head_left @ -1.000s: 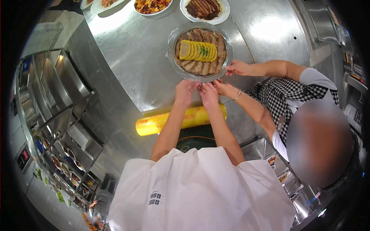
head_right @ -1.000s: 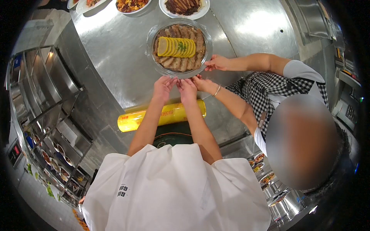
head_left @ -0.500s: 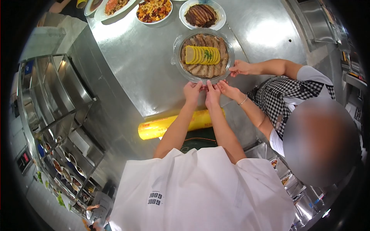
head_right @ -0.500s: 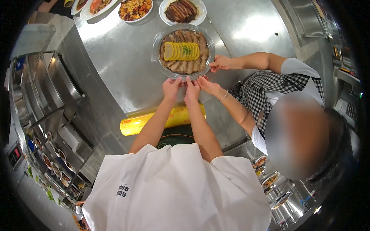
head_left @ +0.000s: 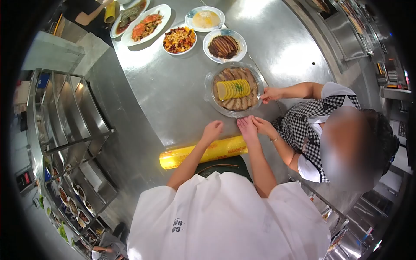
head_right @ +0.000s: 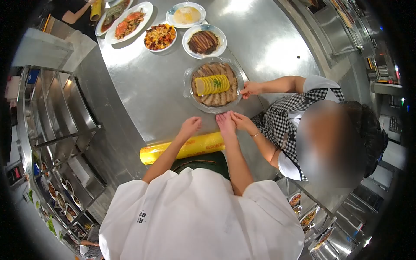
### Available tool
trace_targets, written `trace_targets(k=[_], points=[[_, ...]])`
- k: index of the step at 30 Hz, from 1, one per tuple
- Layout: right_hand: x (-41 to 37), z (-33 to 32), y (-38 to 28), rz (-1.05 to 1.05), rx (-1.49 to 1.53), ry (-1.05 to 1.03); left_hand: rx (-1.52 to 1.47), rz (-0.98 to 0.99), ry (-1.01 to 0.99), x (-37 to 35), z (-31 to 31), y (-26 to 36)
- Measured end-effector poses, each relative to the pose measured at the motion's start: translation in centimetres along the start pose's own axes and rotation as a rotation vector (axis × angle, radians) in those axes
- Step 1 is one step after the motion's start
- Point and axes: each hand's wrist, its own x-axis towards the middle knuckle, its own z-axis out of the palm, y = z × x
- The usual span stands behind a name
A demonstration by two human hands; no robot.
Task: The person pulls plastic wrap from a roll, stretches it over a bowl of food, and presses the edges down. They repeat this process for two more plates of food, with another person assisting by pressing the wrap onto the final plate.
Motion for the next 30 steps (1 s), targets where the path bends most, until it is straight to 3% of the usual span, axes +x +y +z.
trace_targets(k=[1, 3, 5, 6, 8, 9, 11, 12, 14, 16, 17, 19, 21, 23, 26, 30], points=[[-2.1, 0.7, -1.0, 0.022, -0.088, 0.002, 0.416, 0.234, 0.049, -2.7, -2.7, 1.1], [-4.5, -0.1, -1.3, 0.041, -0.17, -0.005, 0.633, 0.223, 0.013, -7.7, -7.0, 3.5], [-4.4, -2.9, -0.1, -0.348, -0.937, -0.222, 0.771, 0.21, -0.052, -11.5, -10.2, 2.5], [-6.5, -2.3, 0.0, -0.35, -0.94, -0.233, 0.77, 0.211, -0.04, -12.9, -11.2, 2.0], [-12.2, 1.7, -0.7, -0.968, -1.692, -0.38, 0.94, 0.434, 0.102, -14.8, -12.2, 1.0], [-12.7, 3.0, -0.5, -0.971, -1.693, -0.397, 0.94, 0.428, 0.118, -15.4, -12.3, 0.9], [-13.2, 5.1, 0.3, -0.986, -1.742, -0.725, 1.03, 0.446, 0.174, -15.6, -12.4, 0.8], [-13.0, 6.8, 1.1, -0.987, -1.748, -0.732, 1.024, 0.444, 0.182, -15.5, -12.9, 1.1], [-10.5, 10.1, 2.4, -0.971, -1.66, -0.744, 1.002, 0.356, 0.204, -14.9, -12.5, 1.0], [-6.9, 16.1, 2.1, -0.783, -1.591, -0.578, 0.972, 0.386, 0.246, -14.4, -12.6, 0.7], [-4.1, 18.8, 1.9, -0.647, -1.408, -0.479, 0.949, 0.412, 0.286, -14.3, -12.5, 0.6], [3.9, 23.5, 2.2, -0.241, -0.639, -0.378, 0.945, 0.413, 0.289, -14.1, -12.7, 0.5], [13.6, 26.7, 1.5, -0.111, -0.409, -0.232, 0.949, 0.412, 0.296, -14.3, -13.2, 0.1], [17.9, 30.1, 0.7, -0.124, -0.409, 0.001, 0.935, 0.35, 0.355, -14.9, -14.2, -1.1], [21.8, 31.3, 0.1, -0.081, -0.295, 0.058, 0.894, 0.343, 0.357, -15.6, -15.3, -2.3], [22.5, 31.9, 1.3, -0.209, -0.151, 0.081, 0.887, 0.351, 0.384, -16.2, -15.1, -1.3]])
